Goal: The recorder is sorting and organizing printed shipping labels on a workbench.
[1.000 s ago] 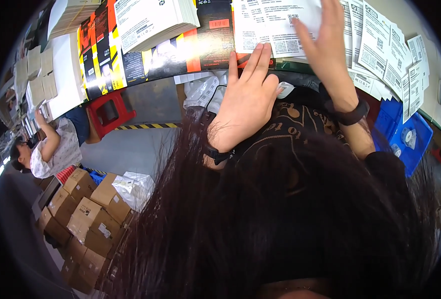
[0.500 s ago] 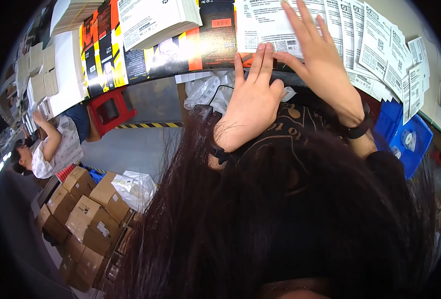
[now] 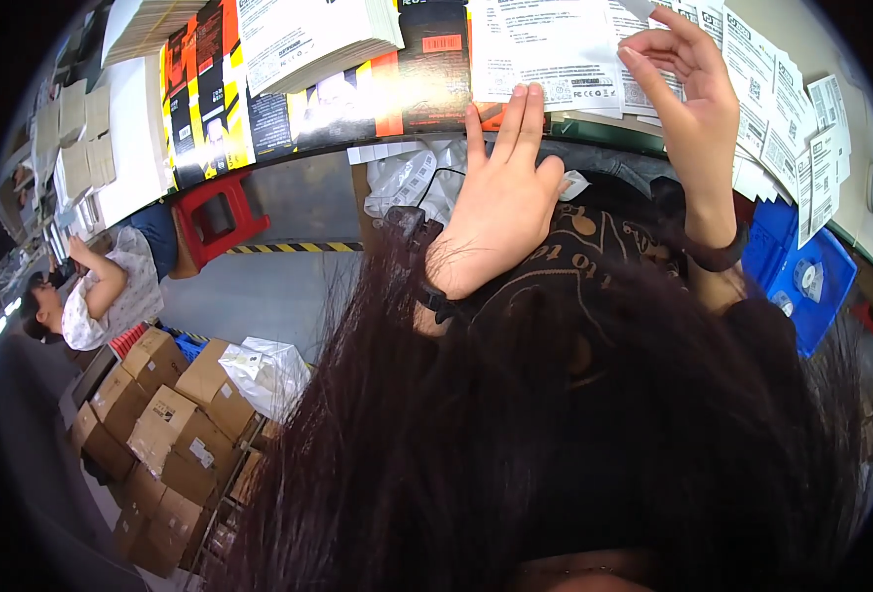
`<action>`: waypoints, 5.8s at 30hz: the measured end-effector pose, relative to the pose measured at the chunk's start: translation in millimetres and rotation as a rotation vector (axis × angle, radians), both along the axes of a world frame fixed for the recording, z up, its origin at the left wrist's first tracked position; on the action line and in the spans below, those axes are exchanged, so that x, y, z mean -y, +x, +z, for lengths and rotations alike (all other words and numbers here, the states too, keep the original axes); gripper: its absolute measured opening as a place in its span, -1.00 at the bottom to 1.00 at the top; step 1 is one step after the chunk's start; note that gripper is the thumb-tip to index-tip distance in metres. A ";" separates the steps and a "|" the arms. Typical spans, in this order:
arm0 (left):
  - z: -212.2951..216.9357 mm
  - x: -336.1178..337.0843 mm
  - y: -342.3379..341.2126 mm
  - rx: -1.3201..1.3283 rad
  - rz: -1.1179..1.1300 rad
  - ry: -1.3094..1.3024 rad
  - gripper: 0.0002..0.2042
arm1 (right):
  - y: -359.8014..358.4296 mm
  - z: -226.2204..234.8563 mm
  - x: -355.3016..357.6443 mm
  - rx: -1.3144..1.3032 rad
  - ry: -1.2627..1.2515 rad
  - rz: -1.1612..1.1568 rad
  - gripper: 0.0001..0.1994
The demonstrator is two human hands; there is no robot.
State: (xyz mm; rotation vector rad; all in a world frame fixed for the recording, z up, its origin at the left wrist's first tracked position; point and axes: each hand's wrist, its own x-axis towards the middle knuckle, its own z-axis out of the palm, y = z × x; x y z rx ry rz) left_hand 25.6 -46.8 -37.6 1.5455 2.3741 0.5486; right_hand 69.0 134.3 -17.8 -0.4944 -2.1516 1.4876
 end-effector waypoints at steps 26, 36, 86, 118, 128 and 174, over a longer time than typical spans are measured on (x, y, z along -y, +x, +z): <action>-2.3 -2.8 0.8 -0.020 -0.002 -0.011 -0.83 | -2.9 -27.2 -4.5 -0.004 -0.041 0.034 -0.80; -3.8 -1.1 1.9 -0.053 0.003 -0.023 -0.82 | -3.4 -22.3 -1.1 0.086 0.047 0.069 -0.78; 12.0 -9.4 -16.5 0.383 0.526 0.682 -0.89 | 5.0 -10.8 13.5 0.115 -0.267 0.520 -0.40; 5.3 -12.5 -16.1 0.634 0.572 0.629 -0.90 | 0.6 -10.9 22.2 -0.019 -0.359 0.322 -0.52; 14.2 -20.1 -6.0 0.608 0.491 0.512 -0.72 | 4.2 -20.3 -2.1 -0.067 -0.299 0.174 -0.46; 13.0 -21.8 -5.4 0.689 0.455 0.553 -0.63 | 9.7 -19.8 -19.8 -0.060 -0.402 0.219 -0.48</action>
